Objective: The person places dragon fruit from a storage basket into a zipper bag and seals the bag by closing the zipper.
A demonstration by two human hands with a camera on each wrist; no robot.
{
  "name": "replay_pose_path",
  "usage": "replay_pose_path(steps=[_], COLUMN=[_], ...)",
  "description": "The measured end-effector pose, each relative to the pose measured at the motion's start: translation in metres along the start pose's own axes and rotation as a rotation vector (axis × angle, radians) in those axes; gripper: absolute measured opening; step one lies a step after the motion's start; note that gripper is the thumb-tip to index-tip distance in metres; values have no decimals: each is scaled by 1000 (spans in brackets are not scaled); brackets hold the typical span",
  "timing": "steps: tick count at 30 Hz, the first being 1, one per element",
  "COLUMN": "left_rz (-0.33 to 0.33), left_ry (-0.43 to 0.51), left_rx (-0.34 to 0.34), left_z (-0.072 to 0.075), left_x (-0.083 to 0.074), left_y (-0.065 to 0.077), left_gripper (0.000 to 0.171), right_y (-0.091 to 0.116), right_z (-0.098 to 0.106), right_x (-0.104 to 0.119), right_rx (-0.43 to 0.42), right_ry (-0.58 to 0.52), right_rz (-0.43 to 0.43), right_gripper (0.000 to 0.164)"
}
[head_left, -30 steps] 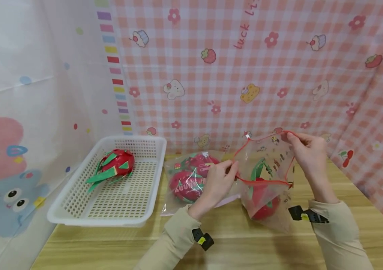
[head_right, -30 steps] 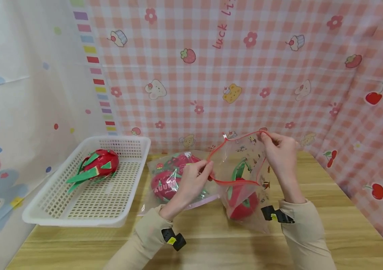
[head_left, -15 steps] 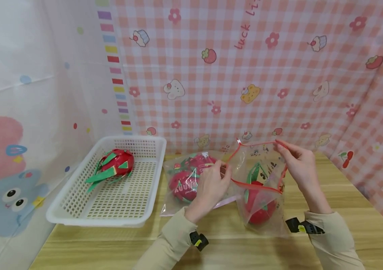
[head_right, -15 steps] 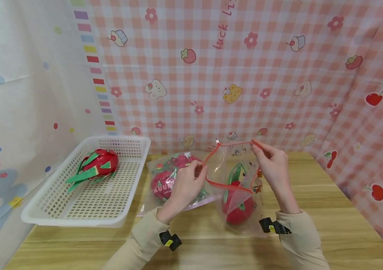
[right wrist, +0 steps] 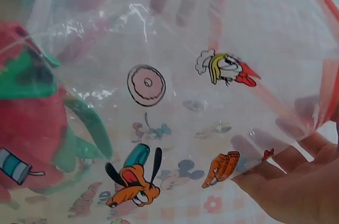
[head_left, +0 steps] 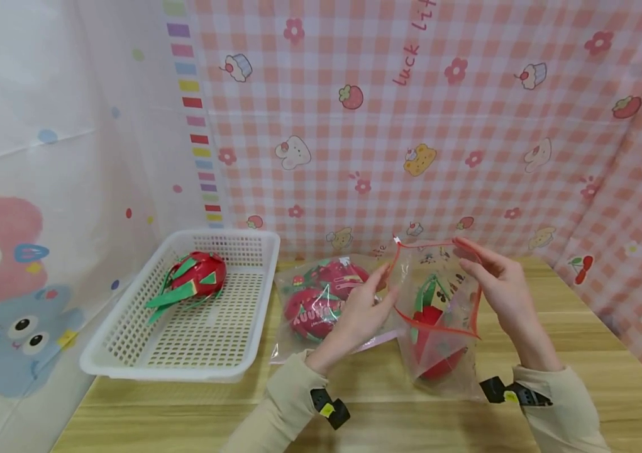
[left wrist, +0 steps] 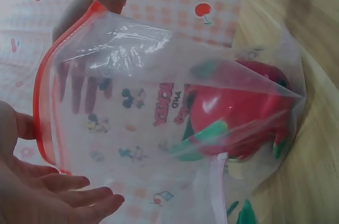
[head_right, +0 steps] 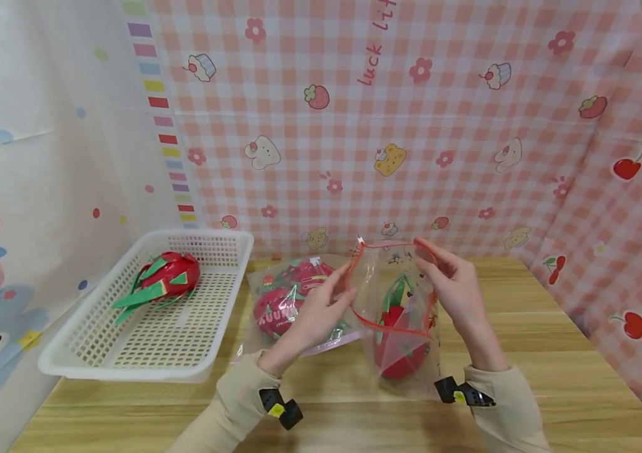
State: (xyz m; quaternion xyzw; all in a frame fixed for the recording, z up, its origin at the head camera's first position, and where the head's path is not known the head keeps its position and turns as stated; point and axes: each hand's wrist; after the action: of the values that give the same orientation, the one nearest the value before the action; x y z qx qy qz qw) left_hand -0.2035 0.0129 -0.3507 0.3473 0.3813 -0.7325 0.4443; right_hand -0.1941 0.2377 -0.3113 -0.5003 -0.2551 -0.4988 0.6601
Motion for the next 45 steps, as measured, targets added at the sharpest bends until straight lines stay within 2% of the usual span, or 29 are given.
replay_pose_path(steps=[3,7,11,16,18,21,27,31,35,39,45], left_rz=[-3,-33,-68,-54,-33,45,268,382,453,471,471], left_ry=[32,11,-110,-333,-422,-530,-752,-860,-893,-872,-865], left_rx=[70,145,161,114,83,67,30,4,-1,-15,-50], left_z=[4,16,37,81,103,135,196,226,244,251,253], left_x=[-3,-8,-10,-2,8,31,92,128,154,174,180], left_y=[0,-2,-7,-12,-16,-21,-24,-18,-10,-2,-2], left_gripper=[56,57,56,60,62,65,71,74,79,83,91], right_y=[2,2,3,4,4,5,9,12,14,14,11], right_z=[-2,-4,-4,-4,-4,-4,-6,-9,-10,-11,-9], right_x=[1,1,0,0,1,0,4,8,11,12,13], right_rx=[-9,-25,-33,-31,-34,-38,-88,-131,-163,-192,-215], right_ry=[-24,-49,-59,-77,-79,-62,78,171,213,256,272], right_rz=[6,25,49,58,66,74,52,58,85,105,95], right_gripper=[47,47,46,46,45,44,43,41,38,37,34])
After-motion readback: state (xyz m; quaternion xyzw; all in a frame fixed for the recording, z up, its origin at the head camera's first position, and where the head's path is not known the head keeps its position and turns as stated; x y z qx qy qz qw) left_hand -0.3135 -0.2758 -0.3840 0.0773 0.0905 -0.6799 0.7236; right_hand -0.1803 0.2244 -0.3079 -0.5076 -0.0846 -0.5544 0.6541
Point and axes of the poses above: each hand's wrist, its own y-axis away from the middle knuckle, its own z-axis out of the back of the hand, x = y × z, and after that the axes turned 2 degrees about z, right-handed
